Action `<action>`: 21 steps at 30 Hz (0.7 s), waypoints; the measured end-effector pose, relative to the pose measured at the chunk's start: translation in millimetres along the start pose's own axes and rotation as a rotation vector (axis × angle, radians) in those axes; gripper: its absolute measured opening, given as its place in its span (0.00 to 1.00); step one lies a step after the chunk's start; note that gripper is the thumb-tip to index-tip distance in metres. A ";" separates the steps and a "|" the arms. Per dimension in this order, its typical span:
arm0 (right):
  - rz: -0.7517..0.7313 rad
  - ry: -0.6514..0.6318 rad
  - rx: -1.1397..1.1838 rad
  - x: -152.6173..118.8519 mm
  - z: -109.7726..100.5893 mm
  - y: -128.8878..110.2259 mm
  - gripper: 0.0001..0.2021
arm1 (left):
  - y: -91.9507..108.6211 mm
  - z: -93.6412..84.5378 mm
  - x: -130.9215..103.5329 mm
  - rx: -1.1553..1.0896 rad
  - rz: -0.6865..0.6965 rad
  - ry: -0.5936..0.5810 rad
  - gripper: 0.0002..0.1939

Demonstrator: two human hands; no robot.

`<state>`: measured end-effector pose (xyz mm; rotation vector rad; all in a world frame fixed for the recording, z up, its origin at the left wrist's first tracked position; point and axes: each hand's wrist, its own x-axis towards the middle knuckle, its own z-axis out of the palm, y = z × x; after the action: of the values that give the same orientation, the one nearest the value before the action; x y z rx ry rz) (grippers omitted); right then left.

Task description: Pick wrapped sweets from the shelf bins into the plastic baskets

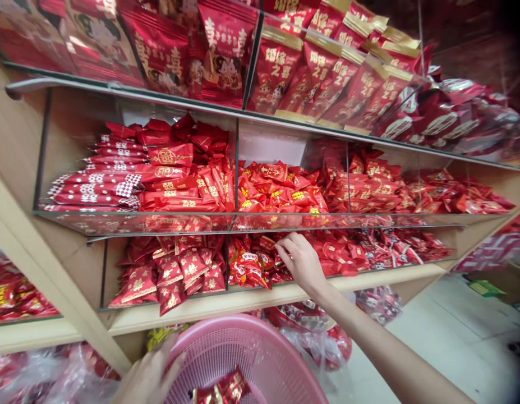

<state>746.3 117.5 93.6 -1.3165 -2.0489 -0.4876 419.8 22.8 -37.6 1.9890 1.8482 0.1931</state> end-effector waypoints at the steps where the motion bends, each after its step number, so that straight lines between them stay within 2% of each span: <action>1: 0.006 0.024 0.026 0.8 -3.2 -0.3 0.10 | -1.2 0.9 0.1 -0.005 0.005 0.003 0.25; 4: -0.001 0.089 0.122 -2.4 -21.3 -7.7 0.10 | -3.9 3.3 0.9 -0.008 0.013 0.011 0.25; 7: -0.009 0.104 0.238 -14.9 -46.1 -26.1 0.08 | -1.0 1.3 -0.3 0.007 0.006 0.014 0.26; 9: 0.028 0.049 0.326 -27.9 -58.7 -42.1 0.08 | 3.2 -2.1 -2.0 0.010 0.012 0.010 0.27; 11: 0.095 -0.091 0.433 -44.0 -62.9 -58.0 0.08 | 6.5 -4.6 -3.6 0.006 0.019 0.009 0.27; 14: 0.175 -0.369 0.558 -69.8 -51.3 -78.4 0.09 | 6.3 -3.7 -4.7 -0.004 0.030 0.019 0.26; 16: 0.186 -0.510 0.543 -84.2 -35.7 -89.1 0.08 | 3.7 -0.8 -5.0 0.000 0.036 0.036 0.25; 18: 0.160 -0.598 0.460 -93.8 -18.9 -98.3 0.08 | 1.7 1.6 -5.3 0.005 0.039 0.053 0.24; 21: 0.081 -0.650 0.274 -100.1 3.3 -111.8 0.06 | 2.3 2.1 -6.2 0.000 0.038 0.057 0.24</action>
<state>673.1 5.3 25.9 -1.5030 -2.4416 0.2996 422.0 16.2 -37.6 2.0397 1.8454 0.2631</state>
